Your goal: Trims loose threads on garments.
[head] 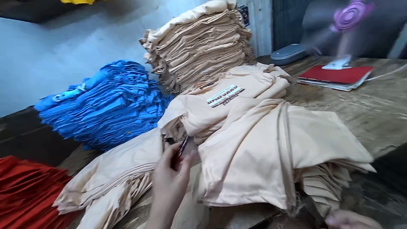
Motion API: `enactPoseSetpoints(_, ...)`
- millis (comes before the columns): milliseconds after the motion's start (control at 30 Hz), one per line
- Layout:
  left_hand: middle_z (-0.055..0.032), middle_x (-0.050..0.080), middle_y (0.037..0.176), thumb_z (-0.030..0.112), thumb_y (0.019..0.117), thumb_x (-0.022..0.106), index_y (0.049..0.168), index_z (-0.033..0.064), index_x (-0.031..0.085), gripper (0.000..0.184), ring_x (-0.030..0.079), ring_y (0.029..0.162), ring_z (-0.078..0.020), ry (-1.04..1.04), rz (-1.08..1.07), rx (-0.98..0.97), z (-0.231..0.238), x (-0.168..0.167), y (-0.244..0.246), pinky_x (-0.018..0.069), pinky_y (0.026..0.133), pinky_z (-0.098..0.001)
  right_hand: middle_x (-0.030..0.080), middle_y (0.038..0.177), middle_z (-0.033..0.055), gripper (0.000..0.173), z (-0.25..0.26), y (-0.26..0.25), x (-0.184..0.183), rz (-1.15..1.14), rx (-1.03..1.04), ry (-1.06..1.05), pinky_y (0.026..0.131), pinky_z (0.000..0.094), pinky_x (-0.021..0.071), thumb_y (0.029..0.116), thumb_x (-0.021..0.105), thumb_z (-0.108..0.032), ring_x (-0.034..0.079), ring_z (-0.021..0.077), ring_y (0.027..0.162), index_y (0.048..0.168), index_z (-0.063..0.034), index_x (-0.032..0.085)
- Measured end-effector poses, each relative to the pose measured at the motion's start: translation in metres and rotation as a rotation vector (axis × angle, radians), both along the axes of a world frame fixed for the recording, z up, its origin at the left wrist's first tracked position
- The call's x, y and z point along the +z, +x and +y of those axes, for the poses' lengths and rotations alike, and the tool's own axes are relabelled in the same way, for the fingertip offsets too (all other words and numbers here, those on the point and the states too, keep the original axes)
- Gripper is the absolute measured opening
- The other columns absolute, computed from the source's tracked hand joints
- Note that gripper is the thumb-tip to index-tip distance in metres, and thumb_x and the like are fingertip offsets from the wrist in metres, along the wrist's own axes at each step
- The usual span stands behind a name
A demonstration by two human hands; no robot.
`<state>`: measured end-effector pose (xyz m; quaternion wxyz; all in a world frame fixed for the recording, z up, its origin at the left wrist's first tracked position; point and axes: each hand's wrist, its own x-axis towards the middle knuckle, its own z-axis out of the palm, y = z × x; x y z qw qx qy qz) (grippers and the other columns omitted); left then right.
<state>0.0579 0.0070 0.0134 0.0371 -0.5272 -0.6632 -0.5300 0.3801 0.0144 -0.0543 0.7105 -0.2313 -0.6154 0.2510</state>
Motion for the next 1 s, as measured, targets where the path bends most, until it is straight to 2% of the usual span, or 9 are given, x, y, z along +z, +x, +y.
enactPoseSetpoints(100,0.0006,0.07,0.093,0.028,0.0923,0.072,0.112,0.0127,0.073,0.025,0.063,0.076,-0.0027,0.105,0.295,-0.184,-0.021,0.011,0.029,0.053,0.063,-0.0198,0.062,0.113,-0.007,0.028,0.001,-0.009,-0.009,-0.187,-0.207,0.038,0.098,0.024,0.0494,0.0905,0.072,-0.023,0.059,0.0038,0.112,0.115,-0.0196,0.059)
enactPoseSetpoints(300,0.0017,0.063,0.08,0.029,0.0909,0.07,0.113,0.0219,0.074,0.023,0.057,0.077,-0.0163,0.112,0.689,-0.439,-0.015,-0.011,0.09,0.0438,0.074,-0.0362,0.058,0.117,-0.0004,0.027,0.008,-0.039,-0.008,-0.383,-0.361,0.115,0.1,0.0301,0.0463,0.0915,0.075,-0.031,0.056,0.0105,0.113,0.114,-0.0225,0.063)
enactPoseSetpoints(400,0.0029,0.063,0.082,0.02,0.0909,0.069,0.098,0.0186,0.074,0.009,0.06,0.081,-0.0111,0.103,0.539,-0.526,-0.008,-0.016,0.083,0.049,0.076,-0.0299,0.058,0.115,0.0001,0.014,0.014,-0.046,0.003,-0.41,-0.376,0.137,0.1,0.0297,0.0457,0.0954,0.069,-0.025,0.056,0.0102,0.112,0.109,-0.0248,0.068)
enactPoseSetpoints(500,-0.0026,0.067,0.106,0.01,0.0937,0.064,0.104,0.011,0.068,0.011,0.066,0.096,-0.0073,0.029,0.26,-0.662,-0.013,0.0,0.077,0.0585,0.078,-0.0213,0.066,0.111,0.0003,0.013,0.021,-0.05,0.015,-0.287,-0.217,0.166,0.095,0.0243,0.0529,0.0961,0.067,-0.012,0.063,0.0091,0.108,0.106,-0.0172,0.072)
enactPoseSetpoints(600,0.0004,0.068,0.095,0.01,0.0991,0.061,0.106,0.0081,0.065,0.008,0.064,0.077,-0.0028,0.019,0.099,-0.643,-0.007,0.007,0.075,0.0548,0.064,-0.0188,0.075,0.101,0.0038,0.014,0.033,-0.063,0.026,0.05,0.087,0.02,0.087,0.0269,0.0625,0.0966,0.065,0.001,0.073,0.0118,0.097,0.099,-0.0075,0.075)
enactPoseSetpoints(733,0.0049,0.064,0.081,0.018,0.1031,0.059,0.111,0.0093,0.062,0.012,0.057,0.062,-0.002,0.011,0.014,-0.582,0.014,0.005,0.079,0.0491,0.053,-0.0169,0.064,0.112,0.0015,0.033,0.042,-0.063,0.025,0.01,0.25,0.002,0.084,0.0219,0.0562,0.0986,0.069,-0.035,0.063,0.0062,0.101,0.119,-0.0099,0.065)
enactPoseSetpoints(800,0.005,0.062,0.078,0.017,0.1026,0.06,0.113,0.0101,0.062,0.013,0.055,0.058,-0.0028,-0.016,-0.012,-0.582,0.015,0.006,0.08,0.0468,0.049,-0.0173,0.057,0.117,0.0032,0.044,0.038,-0.061,0.02,-0.163,0.094,0.072,0.084,0.0173,0.0542,0.0887,0.081,-0.039,0.058,0.0047,0.103,0.123,-0.0146,0.066)
enactPoseSetpoints(867,0.004,0.064,0.08,0.014,0.1004,0.062,0.115,0.0091,0.062,0.015,0.057,0.06,-0.0042,-0.039,-0.045,-0.596,0.011,0.005,0.082,0.0479,0.049,-0.0185,0.066,0.109,0.001,0.02,0.031,-0.052,0.008,-0.287,-0.195,0.221,0.09,0.0236,0.0507,0.0924,0.076,-0.021,0.062,0.0073,0.1,0.112,-0.0198,0.075)
enactPoseSetpoints(1000,0.0009,0.07,0.106,0.035,0.088,0.082,0.126,0.0124,0.071,0.045,0.066,0.094,-0.0071,0.037,0.182,-0.586,-0.008,0.007,0.082,0.0588,0.08,-0.0253,0.071,0.105,-0.0052,0.015,0.012,-0.021,-0.006,-0.335,-0.348,0.328,0.101,0.0303,0.0414,0.0975,0.067,-0.014,0.063,0.0078,0.104,0.109,-0.0185,0.076)
